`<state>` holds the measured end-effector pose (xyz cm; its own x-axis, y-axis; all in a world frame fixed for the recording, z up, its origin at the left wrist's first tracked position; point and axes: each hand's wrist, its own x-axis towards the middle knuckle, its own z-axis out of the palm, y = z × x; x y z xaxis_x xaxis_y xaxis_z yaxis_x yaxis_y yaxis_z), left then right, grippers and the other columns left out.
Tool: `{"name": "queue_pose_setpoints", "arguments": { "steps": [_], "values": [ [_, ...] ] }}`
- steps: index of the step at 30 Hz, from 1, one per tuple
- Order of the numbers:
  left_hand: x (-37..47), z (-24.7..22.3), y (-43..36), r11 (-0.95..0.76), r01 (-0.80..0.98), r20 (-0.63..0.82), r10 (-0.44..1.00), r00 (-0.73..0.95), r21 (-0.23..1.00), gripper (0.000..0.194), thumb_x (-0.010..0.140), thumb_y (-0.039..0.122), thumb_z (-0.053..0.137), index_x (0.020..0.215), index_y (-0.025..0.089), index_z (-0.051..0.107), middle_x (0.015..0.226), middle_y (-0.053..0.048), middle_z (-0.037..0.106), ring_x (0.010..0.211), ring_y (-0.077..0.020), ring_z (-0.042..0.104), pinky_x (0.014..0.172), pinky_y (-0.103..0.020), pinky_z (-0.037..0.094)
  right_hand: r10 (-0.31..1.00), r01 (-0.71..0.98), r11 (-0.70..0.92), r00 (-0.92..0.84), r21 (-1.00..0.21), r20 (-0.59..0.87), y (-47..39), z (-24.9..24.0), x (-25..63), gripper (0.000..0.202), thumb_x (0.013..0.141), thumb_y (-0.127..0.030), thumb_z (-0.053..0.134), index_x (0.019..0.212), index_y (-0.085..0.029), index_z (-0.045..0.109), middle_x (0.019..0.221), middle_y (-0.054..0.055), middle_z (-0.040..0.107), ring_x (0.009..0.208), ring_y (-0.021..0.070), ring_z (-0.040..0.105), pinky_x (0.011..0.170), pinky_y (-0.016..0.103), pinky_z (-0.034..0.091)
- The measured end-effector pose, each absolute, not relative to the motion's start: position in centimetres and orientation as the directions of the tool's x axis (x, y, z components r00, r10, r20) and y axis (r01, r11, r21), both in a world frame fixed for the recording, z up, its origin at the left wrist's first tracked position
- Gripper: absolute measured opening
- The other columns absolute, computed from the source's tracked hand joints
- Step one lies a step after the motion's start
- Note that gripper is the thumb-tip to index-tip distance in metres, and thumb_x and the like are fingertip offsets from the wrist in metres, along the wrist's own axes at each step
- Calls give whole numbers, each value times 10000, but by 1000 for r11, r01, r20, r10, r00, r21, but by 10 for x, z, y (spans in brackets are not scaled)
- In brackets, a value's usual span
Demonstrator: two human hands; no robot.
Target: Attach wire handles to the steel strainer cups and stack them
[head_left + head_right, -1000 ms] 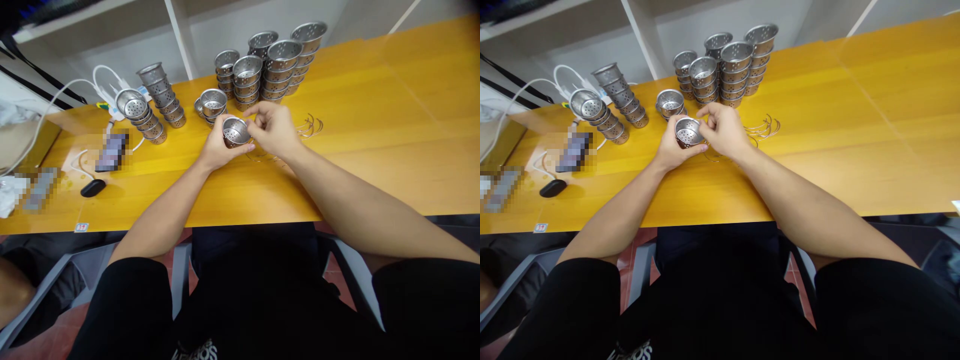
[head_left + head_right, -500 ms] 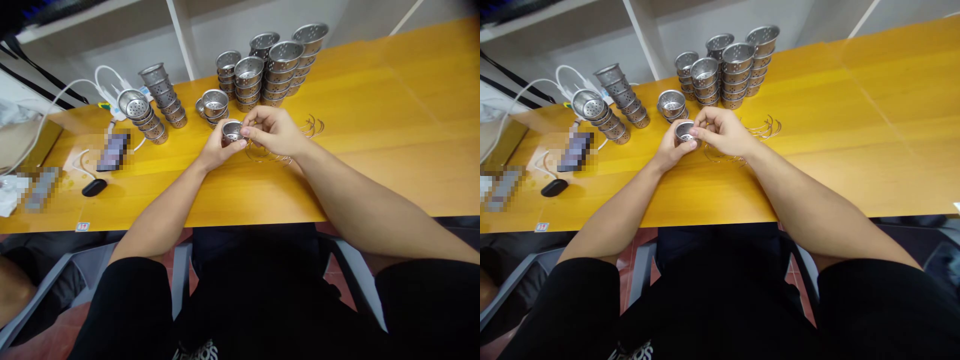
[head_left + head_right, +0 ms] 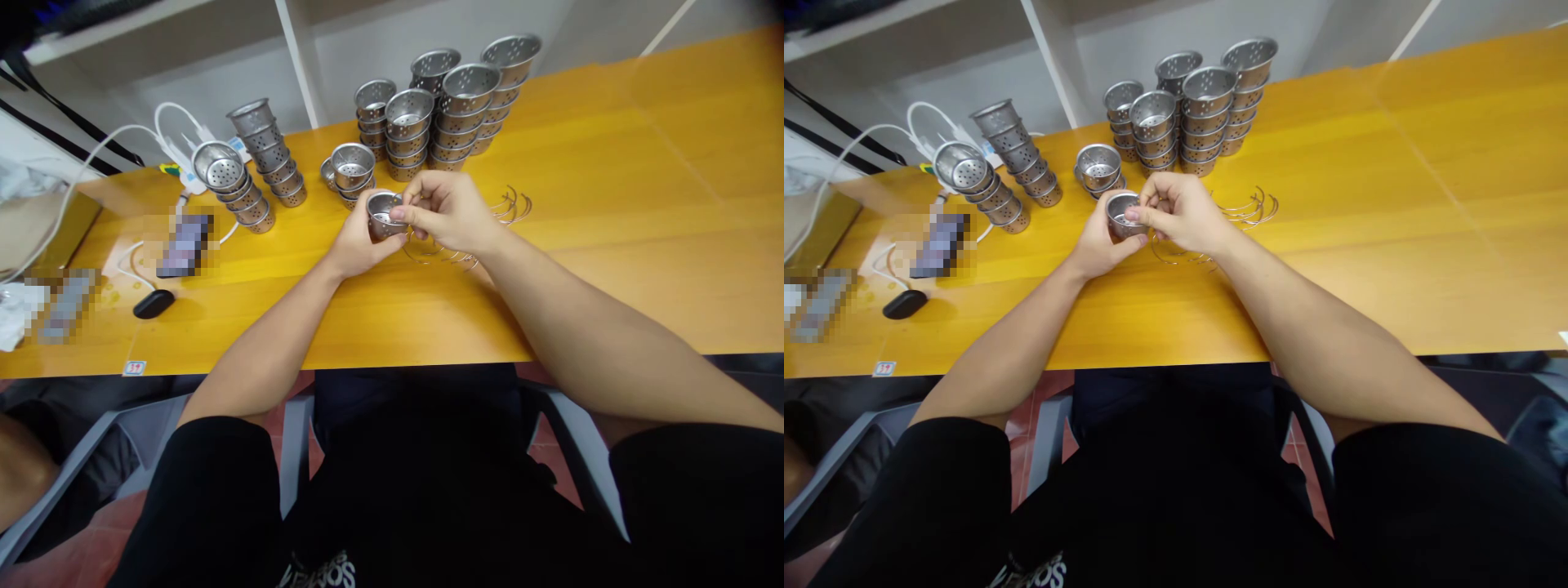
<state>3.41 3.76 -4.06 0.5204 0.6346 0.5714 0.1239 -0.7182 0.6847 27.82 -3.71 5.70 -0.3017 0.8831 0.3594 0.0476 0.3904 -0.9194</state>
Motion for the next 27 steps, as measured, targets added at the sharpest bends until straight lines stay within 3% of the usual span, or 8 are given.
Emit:
{"name": "queue_pose_setpoints", "arguments": {
  "steps": [7,11,15,21,27],
  "values": [
    [33,-43,36,-738,103,587,606,536,667,858,1081,747,993,1668,293,561,1509,-119,761,1397,-363,844,1344,-666,706,877,74,411,-305,-909,371,-39,56,277,858,747,-1100,1080,949,-327,766,795,26,734,629,233,619,542,432,547],
    [33,-42,38,-728,139,587,637,500,671,960,1071,846,975,1730,318,516,1609,-141,730,1495,-384,824,1369,-647,698,865,207,497,-192,-842,464,-42,52,278,809,921,-1100,948,1185,-345,829,1080,82,839,855,295,760,720,483,716],
    [31,-36,39,-748,166,617,633,468,642,1020,1102,866,933,1836,369,428,1717,-156,681,1649,-411,751,1463,-659,629,825,389,559,-174,-732,538,-46,55,283,582,1091,-913,892,1264,-359,854,1378,147,848,1173,401,841,939,571,784],
    [28,-33,40,-762,214,644,636,426,611,1083,1098,874,941,1881,373,385,1735,-164,671,1713,-435,714,1531,-689,566,795,412,603,-245,-683,555,-47,59,287,297,1130,-683,893,1165,-388,900,1473,159,864,1381,474,799,1151,704,746],
    [29,-35,42,-785,167,674,603,428,596,1052,1071,914,946,1812,372,431,1674,-147,696,1668,-432,742,1501,-701,592,800,384,599,-296,-702,522,-43,54,284,258,1103,-648,936,1214,-417,958,1470,128,879,1575,519,739,1334,776,656]
  ]
}}
